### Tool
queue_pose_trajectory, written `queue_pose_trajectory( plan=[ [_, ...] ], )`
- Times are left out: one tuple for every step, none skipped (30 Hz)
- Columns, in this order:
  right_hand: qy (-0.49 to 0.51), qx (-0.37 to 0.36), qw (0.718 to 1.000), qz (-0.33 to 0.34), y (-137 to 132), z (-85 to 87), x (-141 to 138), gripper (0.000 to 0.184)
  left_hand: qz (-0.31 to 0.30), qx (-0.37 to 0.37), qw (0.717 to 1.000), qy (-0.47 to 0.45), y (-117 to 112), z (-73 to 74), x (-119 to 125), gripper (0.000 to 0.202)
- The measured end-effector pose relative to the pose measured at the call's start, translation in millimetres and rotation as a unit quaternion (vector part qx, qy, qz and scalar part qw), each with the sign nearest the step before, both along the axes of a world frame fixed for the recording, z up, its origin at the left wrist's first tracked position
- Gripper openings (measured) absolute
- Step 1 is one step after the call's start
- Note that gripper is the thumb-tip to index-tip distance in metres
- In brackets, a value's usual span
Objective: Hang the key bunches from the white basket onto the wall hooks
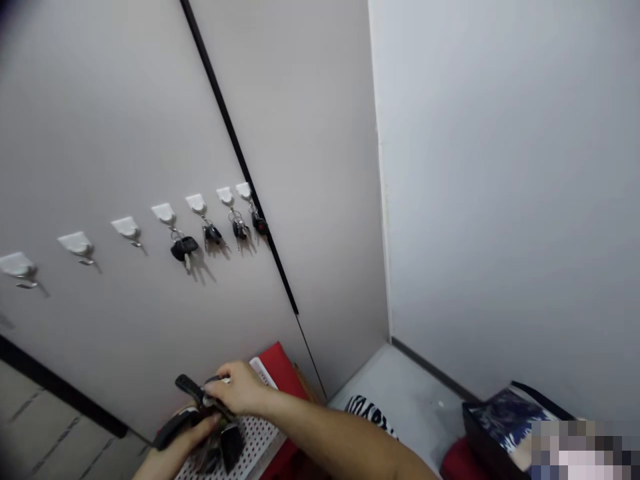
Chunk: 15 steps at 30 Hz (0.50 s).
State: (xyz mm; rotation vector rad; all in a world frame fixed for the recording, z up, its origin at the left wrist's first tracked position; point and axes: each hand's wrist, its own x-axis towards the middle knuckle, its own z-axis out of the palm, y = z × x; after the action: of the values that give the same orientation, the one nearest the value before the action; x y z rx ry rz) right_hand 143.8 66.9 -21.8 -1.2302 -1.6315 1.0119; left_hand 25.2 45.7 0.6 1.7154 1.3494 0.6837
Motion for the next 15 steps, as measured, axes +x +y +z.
queue_pose_trajectory(
  plan=[
    [-0.013, -0.010, 1.000, 0.007, 0.4, -8.8, 3.0, 0.023, -0.028, -0.015, 0.999, 0.003, -0.3, -4.1, -0.2, 0.030],
    [-0.024, -0.015, 0.999, 0.016, 0.9, -16.5, 5.5, 0.022, -0.057, -0.029, 0.998, 0.014, 0.1, -7.0, -1.2, 0.032],
    [-0.033, -0.016, 0.999, 0.024, 1.7, -22.4, 8.0, 0.021, -0.083, -0.043, 0.995, 0.035, 1.2, -8.5, -3.1, 0.035],
    [-0.038, -0.012, 0.999, 0.035, 2.9, -25.5, 10.9, 0.019, -0.103, -0.054, 0.991, 0.063, 3.5, -8.2, -5.6, 0.037],
    [-0.038, -0.004, 0.998, 0.045, 4.9, -24.9, 14.6, 0.018, -0.115, -0.060, 0.987, 0.094, 6.8, -5.6, -8.5, 0.036],
    [-0.034, 0.011, 0.998, 0.045, 7.7, -19.8, 19.5, 0.018, -0.111, -0.057, 0.985, 0.119, 11.2, 0.1, -11.2, 0.034],
    [-0.024, 0.036, 0.999, 0.031, 11.4, -9.9, 26.0, 0.019, -0.093, -0.044, 0.986, 0.131, 16.3, 9.1, -13.2, 0.032],
    [-0.009, 0.071, 0.997, 0.001, 16.0, 4.7, 33.9, 0.020, -0.063, -0.019, 0.990, 0.125, 22.1, 21.6, -14.0, 0.032],
    [0.008, 0.115, 0.992, -0.047, 21.3, 23.4, 42.9, 0.023, -0.025, 0.017, 0.994, 0.104, 28.2, 37.4, -13.1, 0.034],
    [0.032, 0.166, 0.980, -0.106, 27.2, 44.9, 52.6, 0.026, 0.015, 0.061, 0.996, 0.069, 34.4, 55.8, -10.1, 0.040],
    [0.047, 0.212, 0.963, -0.160, 33.4, 67.8, 62.3, 0.027, 0.052, 0.107, 0.992, 0.032, 40.5, 75.8, -4.9, 0.045],
    [0.054, 0.254, 0.945, -0.200, 39.8, 90.6, 71.2, 0.029, 0.080, 0.145, 0.986, 0.002, 46.2, 96.3, 2.4, 0.050],
    [0.056, 0.293, 0.926, -0.232, 46.0, 111.7, 78.5, 0.031, 0.109, 0.181, 0.977, -0.033, 51.5, 116.1, 11.6, 0.053],
    [0.052, 0.322, 0.909, -0.259, 52.0, 130.2, 83.9, 0.033, 0.131, 0.206, 0.967, -0.073, 56.4, 134.2, 22.3, 0.055],
    [0.046, 0.339, 0.898, -0.278, 57.6, 145.3, 87.0, 0.035, 0.154, 0.219, 0.957, -0.112, 61.1, 149.6, 33.9, 0.057]
  ],
)
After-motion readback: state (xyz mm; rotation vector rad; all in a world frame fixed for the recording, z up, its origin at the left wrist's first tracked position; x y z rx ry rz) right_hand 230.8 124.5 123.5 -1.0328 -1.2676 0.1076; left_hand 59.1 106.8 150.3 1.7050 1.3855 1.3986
